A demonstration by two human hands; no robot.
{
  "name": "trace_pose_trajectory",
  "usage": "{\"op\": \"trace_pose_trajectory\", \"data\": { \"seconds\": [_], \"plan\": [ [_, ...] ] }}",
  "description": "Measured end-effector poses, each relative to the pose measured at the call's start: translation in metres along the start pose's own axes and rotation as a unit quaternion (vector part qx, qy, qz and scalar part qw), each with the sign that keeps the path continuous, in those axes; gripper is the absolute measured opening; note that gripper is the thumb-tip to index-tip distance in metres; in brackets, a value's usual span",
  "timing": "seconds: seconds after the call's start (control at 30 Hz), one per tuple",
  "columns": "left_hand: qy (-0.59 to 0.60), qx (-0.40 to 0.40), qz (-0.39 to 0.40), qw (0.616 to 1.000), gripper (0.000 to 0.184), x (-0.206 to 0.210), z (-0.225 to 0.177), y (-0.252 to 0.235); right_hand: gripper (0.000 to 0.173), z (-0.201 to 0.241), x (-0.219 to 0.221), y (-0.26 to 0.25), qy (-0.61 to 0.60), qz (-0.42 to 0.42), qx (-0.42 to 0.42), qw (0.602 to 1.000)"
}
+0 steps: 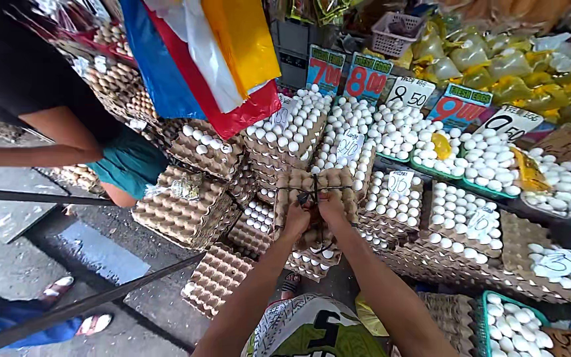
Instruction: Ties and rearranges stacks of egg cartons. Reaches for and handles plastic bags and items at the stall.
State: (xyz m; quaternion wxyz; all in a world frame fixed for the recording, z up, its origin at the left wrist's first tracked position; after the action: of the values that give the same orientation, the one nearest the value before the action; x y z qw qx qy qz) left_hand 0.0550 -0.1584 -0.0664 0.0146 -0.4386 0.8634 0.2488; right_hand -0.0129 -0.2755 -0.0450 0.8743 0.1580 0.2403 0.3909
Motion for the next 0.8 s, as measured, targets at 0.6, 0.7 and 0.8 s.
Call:
{"op": "trace_pose_trajectory", "data": {
  "seconds": [0.6,0.7,0.8],
  "plan": [
    [0.037,-0.107,0.115,0.987,0.014,0.005,-0.02,-0.002,0.032,0.017,-0.02,0.034,0.404,0.005,-0.275,0.873],
    [-0.115,-0.034,0.08,0.99,0.034,-0.004,-0.03,-0.006,0.029,0.012,-0.023,0.036,0.419,0.006,-0.327,0.847],
    [-0.248,0.035,0.088,0.964,0.042,-0.001,-0.034,-0.015,0.024,0.0,-0.022,0.052,0.367,-0.009,-0.434,0.823]
  ]
}}
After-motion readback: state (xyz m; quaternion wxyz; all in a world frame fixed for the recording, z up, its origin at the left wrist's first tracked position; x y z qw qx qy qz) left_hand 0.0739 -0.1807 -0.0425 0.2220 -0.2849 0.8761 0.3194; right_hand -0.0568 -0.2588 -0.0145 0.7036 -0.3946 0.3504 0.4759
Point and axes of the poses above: each hand's wrist, its own y-axis away from the middle knuckle, its own x-axis out of the palm, z = x × y, the point moved 7 cm from there along -y, towards the middle knuckle, and after that the axes turned 4 degrees about -y, right-handed, at the moved point
